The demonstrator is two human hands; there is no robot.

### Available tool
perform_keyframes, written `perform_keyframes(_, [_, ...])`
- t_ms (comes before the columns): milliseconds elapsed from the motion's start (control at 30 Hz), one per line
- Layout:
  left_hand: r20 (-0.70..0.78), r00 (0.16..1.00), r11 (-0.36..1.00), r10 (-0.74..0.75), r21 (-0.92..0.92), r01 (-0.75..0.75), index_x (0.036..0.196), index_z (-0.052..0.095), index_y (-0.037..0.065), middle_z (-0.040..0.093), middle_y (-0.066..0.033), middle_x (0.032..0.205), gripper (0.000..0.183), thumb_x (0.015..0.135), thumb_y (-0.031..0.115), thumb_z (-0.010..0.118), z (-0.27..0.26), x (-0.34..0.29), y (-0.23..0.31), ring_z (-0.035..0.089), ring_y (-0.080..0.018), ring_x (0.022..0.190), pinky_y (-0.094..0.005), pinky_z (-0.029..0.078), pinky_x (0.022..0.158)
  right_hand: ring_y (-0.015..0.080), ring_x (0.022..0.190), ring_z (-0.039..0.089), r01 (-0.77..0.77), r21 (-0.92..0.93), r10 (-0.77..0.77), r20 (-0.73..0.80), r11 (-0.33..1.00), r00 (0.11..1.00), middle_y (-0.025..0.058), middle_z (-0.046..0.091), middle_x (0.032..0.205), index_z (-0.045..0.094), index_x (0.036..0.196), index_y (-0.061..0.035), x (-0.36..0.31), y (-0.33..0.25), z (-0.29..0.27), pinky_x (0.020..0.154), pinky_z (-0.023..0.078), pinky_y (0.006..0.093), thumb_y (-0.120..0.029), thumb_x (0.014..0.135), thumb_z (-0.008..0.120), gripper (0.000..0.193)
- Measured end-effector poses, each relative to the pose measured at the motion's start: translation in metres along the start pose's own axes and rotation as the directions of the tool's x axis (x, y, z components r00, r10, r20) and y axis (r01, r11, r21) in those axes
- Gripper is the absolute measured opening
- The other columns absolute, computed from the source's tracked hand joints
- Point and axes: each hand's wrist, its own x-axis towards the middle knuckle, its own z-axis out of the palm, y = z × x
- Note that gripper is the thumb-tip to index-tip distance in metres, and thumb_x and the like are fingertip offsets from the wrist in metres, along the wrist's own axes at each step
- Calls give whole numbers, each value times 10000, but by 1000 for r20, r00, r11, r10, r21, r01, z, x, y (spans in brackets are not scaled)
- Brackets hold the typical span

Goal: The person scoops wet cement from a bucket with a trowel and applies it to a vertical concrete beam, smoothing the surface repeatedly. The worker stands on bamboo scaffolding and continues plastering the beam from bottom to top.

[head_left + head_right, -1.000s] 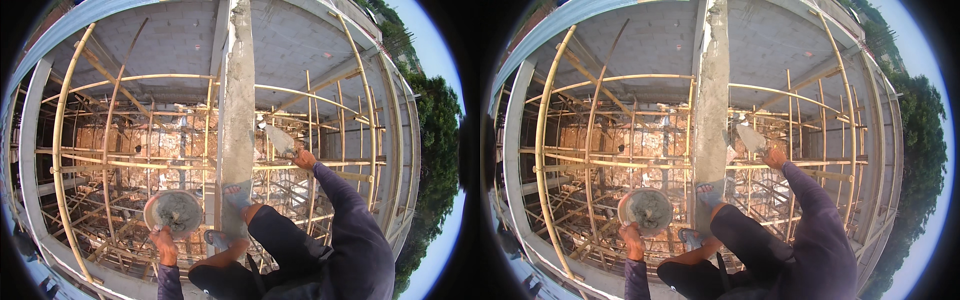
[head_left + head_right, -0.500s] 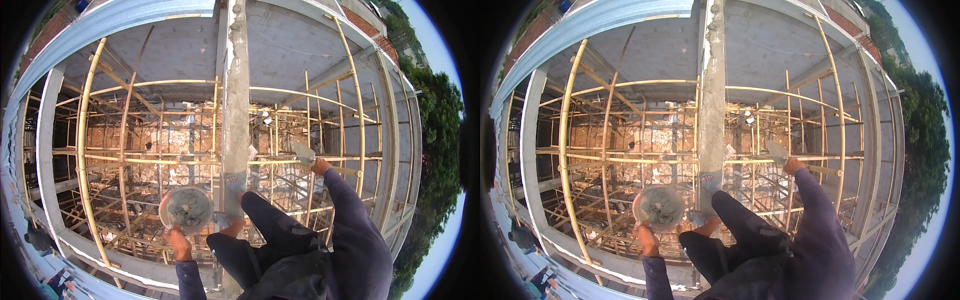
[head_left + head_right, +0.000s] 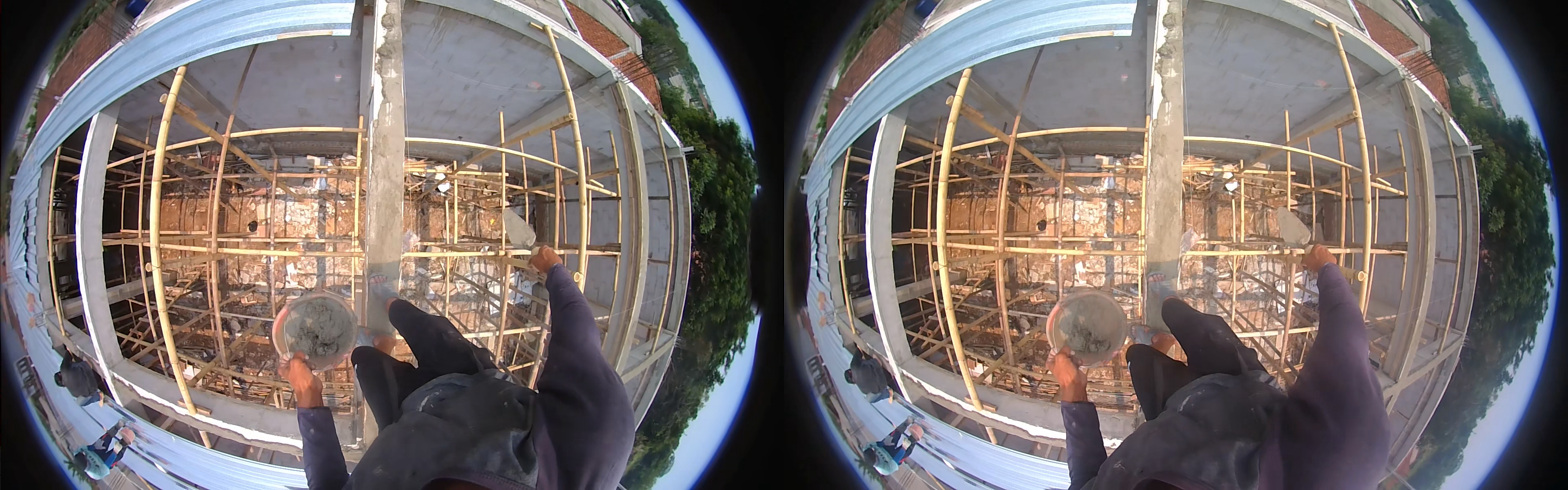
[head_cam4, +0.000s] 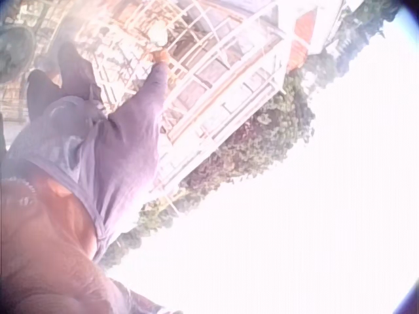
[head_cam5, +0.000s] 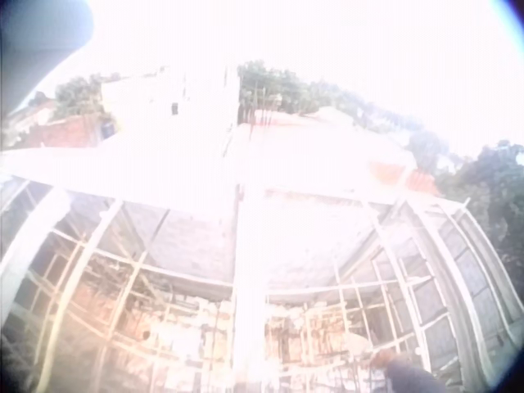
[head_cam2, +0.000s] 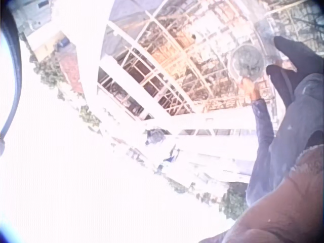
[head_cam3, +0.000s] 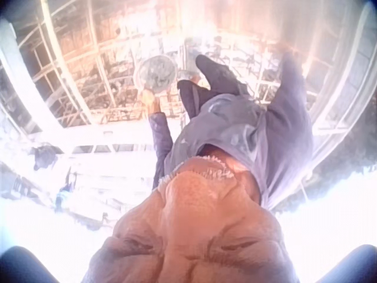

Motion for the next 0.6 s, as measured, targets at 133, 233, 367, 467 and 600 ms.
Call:
perform_keyframes(133, [-60, 998, 1000, 5, -25, -7, 825, 560, 31, 488, -13, 647, 82, 751, 42, 595, -1, -17, 15, 453, -124, 500, -289, 345, 482, 396, 1121, 636, -10, 57, 12, -20, 998, 1000, 256, 670, 1165, 673, 1105, 30, 7, 2, -40, 933, 513, 455, -325, 795, 677, 472])
perform_keyframes(233, [-64, 998, 1000, -31, -5, 30, 832, 560, 22, 499, -20, 655, 94, 750, 48, 598, -7, -26, 30, 450, -130, 500, -285, 346, 488, 405, 1123, 631, 70, -37, -74, -124, 997, 990, 275, 664, 1157, 667, 1080, 45, 29, 16, -52, 919, 516, 460, -316, 784, 703, 468])
perform_keyframes(367, [-73, 996, 997, -55, -66, 50, 838, 559, 0, 501, -30, 651, 103, 755, 48, 595, -16, -28, 31, 459, -145, 504, -294, 357, 493, 422, 1109, 628, 206, -206, -234, -119, 957, 965, 291, 660, 1138, 658, 1051, 62, 65, 41, -66, 907, 514, 472, -329, 783, 717, 477])
perform_keyframes(467, [-76, 996, 999, -39, -26, 37, 857, 560, -10, 505, -39, 660, 122, 765, 57, 605, -15, -47, 51, 475, -157, 523, -304, 367, 502, 437, 1057, 643, 243, -196, -280, -187, 950, 942, 276, 680, 1076, 661, 1026, 55, 52, 39, -75, 890, 519, 477, -363, 780, 734, 490])
perform_keyframes(600, [-23, 999, 1000, -28, -13, 27, 904, 555, -14, 512, -50, 691, 170, 789, 89, 627, -32, -46, 47, 487, -164, 552, -304, 372, 509, 430, 1047, 648, 339, -175, -369, -184, 924, 911, 269, 683, 1072, 662, 1002, 53, 44, 27, -77, 886, 528, 468, -379, 781, 733, 490])
